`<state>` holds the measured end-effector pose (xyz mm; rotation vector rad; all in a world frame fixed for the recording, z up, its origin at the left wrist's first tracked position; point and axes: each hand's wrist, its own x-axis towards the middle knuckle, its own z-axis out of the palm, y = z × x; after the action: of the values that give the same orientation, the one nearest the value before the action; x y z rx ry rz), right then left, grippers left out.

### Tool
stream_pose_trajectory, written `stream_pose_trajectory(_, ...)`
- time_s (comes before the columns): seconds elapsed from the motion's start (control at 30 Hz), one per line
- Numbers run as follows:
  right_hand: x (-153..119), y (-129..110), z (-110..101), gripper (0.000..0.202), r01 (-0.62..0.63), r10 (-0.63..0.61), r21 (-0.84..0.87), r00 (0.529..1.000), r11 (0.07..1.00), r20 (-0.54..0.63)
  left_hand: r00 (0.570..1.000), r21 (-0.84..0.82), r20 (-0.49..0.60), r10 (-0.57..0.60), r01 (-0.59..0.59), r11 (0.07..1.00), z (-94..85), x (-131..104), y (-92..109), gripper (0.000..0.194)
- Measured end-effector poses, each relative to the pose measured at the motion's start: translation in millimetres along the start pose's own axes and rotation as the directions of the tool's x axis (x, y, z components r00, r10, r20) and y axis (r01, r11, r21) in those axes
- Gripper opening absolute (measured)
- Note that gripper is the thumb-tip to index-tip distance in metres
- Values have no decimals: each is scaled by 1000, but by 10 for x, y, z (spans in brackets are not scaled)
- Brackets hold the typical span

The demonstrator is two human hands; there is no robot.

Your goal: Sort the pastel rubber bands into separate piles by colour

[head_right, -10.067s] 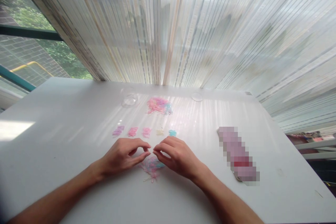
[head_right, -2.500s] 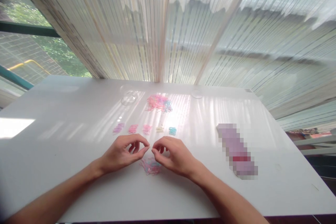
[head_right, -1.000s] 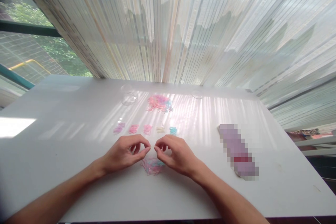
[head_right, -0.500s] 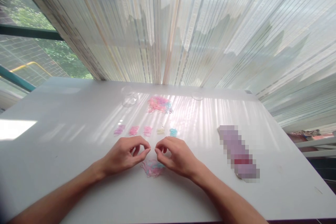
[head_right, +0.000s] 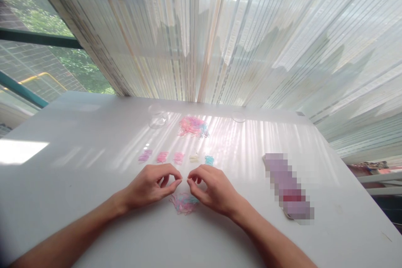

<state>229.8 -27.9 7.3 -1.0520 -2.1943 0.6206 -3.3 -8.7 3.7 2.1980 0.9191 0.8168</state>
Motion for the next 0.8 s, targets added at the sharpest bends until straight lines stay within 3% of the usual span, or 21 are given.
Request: stream_pose_trajectory(0.8, -12, 41, 8, 9, 60, -60, -55, 998, 997, -5, 998, 91, -20, 54, -52, 994, 6, 5, -15, 10)
